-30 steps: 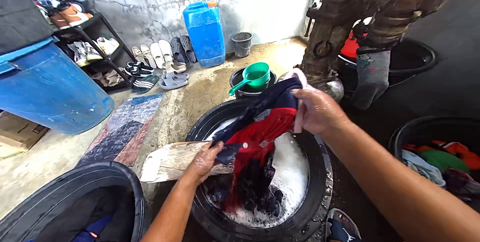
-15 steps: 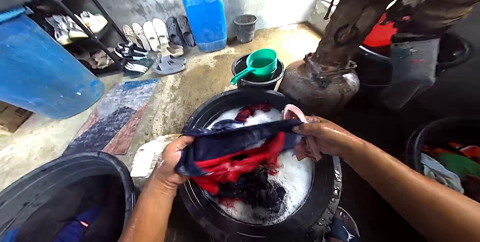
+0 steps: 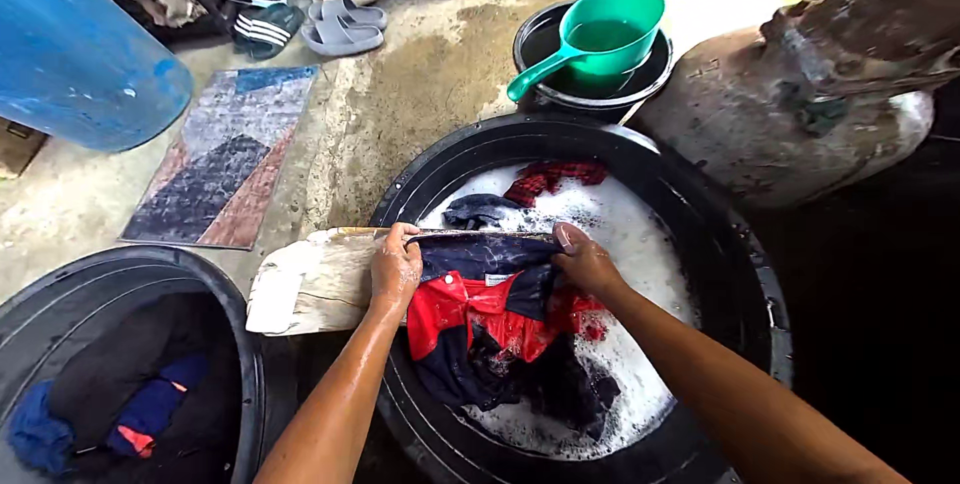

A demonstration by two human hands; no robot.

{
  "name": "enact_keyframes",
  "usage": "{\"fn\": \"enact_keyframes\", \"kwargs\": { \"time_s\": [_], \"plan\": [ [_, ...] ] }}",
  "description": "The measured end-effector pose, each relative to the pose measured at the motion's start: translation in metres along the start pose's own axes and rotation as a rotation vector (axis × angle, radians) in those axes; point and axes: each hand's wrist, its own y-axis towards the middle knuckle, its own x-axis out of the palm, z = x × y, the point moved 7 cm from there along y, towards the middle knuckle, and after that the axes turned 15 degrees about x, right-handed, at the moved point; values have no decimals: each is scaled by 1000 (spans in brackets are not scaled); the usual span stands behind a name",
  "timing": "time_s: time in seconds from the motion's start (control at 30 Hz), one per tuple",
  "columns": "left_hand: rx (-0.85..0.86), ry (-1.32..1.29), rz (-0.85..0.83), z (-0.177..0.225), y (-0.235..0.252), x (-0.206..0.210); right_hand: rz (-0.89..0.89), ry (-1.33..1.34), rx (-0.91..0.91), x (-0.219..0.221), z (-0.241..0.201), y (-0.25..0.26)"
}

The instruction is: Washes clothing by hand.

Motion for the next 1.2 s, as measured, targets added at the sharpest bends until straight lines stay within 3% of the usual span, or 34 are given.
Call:
{"fn": "enact_keyframes", "kwargs": {
  "time_s": [0.1,0.2,0.3,0.37,0.4,0.47,0.53,0.6,0.63,0.77,1.03,1.2],
  "plan": [
    [127,136,-66,11,-2,-7,4,-54,-20,-5,2,-6],
    [379,216,-155,38,-15,-2,-105,-273,22,-8,19,-7],
    [557,311,-468,55,-38,35,-174,-410,18,-13,36,-12],
    [525,433,-689,49,-47,55,-68,-452,27,-23,33,-30],
    [521,466,-718,46,-50,59,7,-437,-6,-26,27,-44],
    [538,459,-689,44,-53,59,42,-328,-125,-15,6,-76],
    [528,362,-661,46,-57,56,-144,-106,-209,24,-12,-106],
    [481,227,-634,52,-63,50,-378,182,-167,74,-17,-124],
    [454,165,-617,55,-65,47,-403,335,-129,92,-17,-128],
    [380,86,-594,63,-72,41,-203,875,-53,105,-19,-135],
    [289,54,-553,75,-71,41,-17,936,-72,82,-19,-142],
    [172,-39,-506,71,-67,42,-167,958,-114,84,-28,-141]
  ]
}}
